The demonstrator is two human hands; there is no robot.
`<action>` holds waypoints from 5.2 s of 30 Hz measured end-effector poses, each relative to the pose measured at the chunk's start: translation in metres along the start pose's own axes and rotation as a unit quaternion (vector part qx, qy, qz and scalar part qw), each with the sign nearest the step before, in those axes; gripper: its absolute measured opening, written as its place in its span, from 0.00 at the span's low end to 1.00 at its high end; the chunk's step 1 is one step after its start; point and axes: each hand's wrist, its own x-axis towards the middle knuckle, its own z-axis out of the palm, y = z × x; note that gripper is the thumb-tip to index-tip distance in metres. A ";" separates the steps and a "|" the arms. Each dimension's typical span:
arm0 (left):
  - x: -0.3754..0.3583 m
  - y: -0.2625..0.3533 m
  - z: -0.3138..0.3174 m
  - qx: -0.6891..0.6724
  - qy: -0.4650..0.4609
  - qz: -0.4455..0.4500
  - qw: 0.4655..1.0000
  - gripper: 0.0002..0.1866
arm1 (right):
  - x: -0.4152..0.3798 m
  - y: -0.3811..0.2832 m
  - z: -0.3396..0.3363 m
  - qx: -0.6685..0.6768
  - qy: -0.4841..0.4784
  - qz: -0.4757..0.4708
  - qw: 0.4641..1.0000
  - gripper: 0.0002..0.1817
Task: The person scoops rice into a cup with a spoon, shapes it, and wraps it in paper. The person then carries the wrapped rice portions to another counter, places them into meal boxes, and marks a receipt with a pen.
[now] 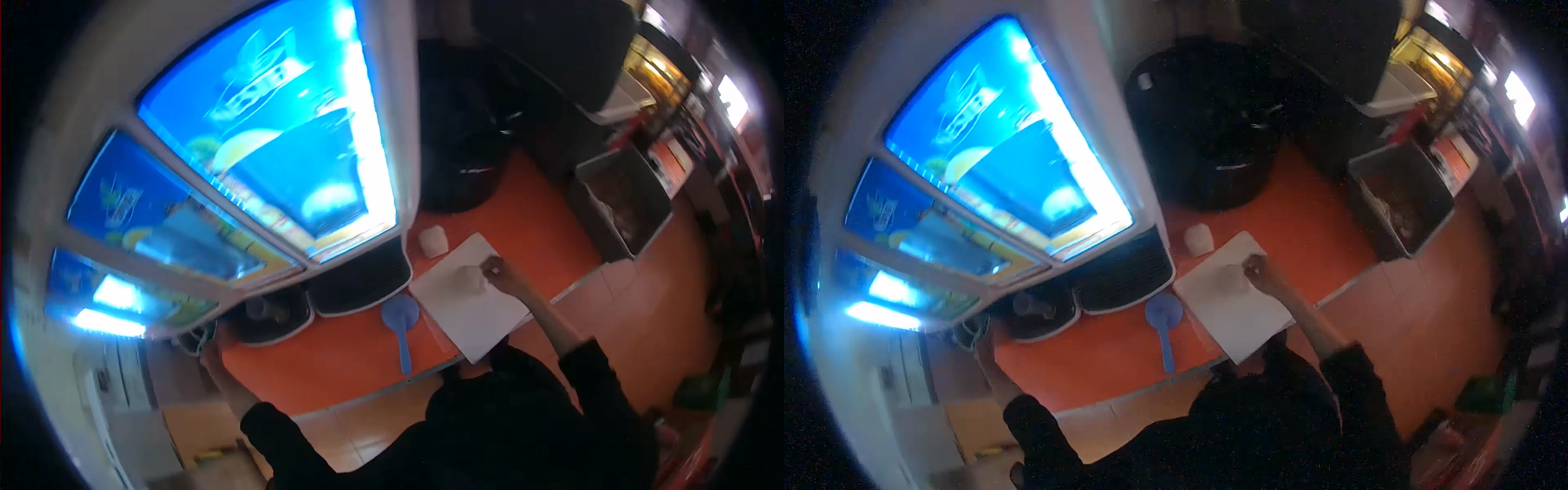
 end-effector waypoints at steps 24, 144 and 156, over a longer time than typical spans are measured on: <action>-0.398 -0.305 0.572 0.594 -0.043 0.042 0.802 0.57 | -0.035 0.033 0.001 0.082 -0.027 0.228 0.970 0.48; -1.894 -0.786 1.895 -0.052 -0.589 -0.424 0.686 0.19 | -0.535 1.382 -1.523 0.783 0.269 0.124 0.547 0.30; -2.001 -0.916 2.456 0.058 -0.539 0.228 0.809 0.25 | -0.481 1.593 -1.786 0.742 0.412 0.211 0.485 0.20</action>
